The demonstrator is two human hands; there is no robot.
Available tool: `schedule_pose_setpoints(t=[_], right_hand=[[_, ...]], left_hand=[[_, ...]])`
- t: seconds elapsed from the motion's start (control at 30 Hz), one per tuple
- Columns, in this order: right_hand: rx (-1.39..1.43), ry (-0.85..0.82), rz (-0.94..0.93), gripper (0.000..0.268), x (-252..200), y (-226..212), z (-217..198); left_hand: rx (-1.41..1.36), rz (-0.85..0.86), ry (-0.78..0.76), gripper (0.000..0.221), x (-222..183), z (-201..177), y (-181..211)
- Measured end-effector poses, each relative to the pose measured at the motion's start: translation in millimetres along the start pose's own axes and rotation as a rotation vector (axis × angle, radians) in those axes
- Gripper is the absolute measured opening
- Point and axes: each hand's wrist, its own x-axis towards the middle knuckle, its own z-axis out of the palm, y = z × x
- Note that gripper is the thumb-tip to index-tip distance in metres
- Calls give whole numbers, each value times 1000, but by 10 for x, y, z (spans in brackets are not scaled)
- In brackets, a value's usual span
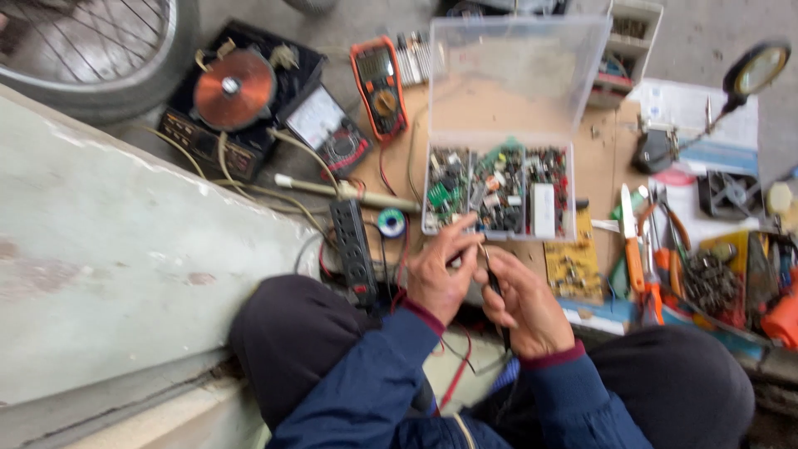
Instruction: Testing and sorting various electronic components using a multimeter and manual inspection on a floor-based workspace.
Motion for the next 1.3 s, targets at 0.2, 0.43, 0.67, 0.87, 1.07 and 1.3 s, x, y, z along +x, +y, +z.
schedule_pose_setpoints(t=[0.2,0.43,0.67,0.87,1.07,1.3], right_hand=[[-18,23,45,45,144,29,-64],[6,71,49,44,155,40,-85],[-4,80,60,41,142,24,-62],[-1,73,49,40,156,33,-69],[-14,90,43,41,149,32,-53],[-8,72,41,42,174,51,-106]], left_hand=[[22,-11,-54,51,81,-84,63],[23,-15,-44,52,73,-75,78],[-3,-32,-48,51,66,-65,72],[11,-4,-36,50,69,-60,51],[16,-7,-30,49,75,-61,64],[30,-1,-33,50,70,-52,52]])
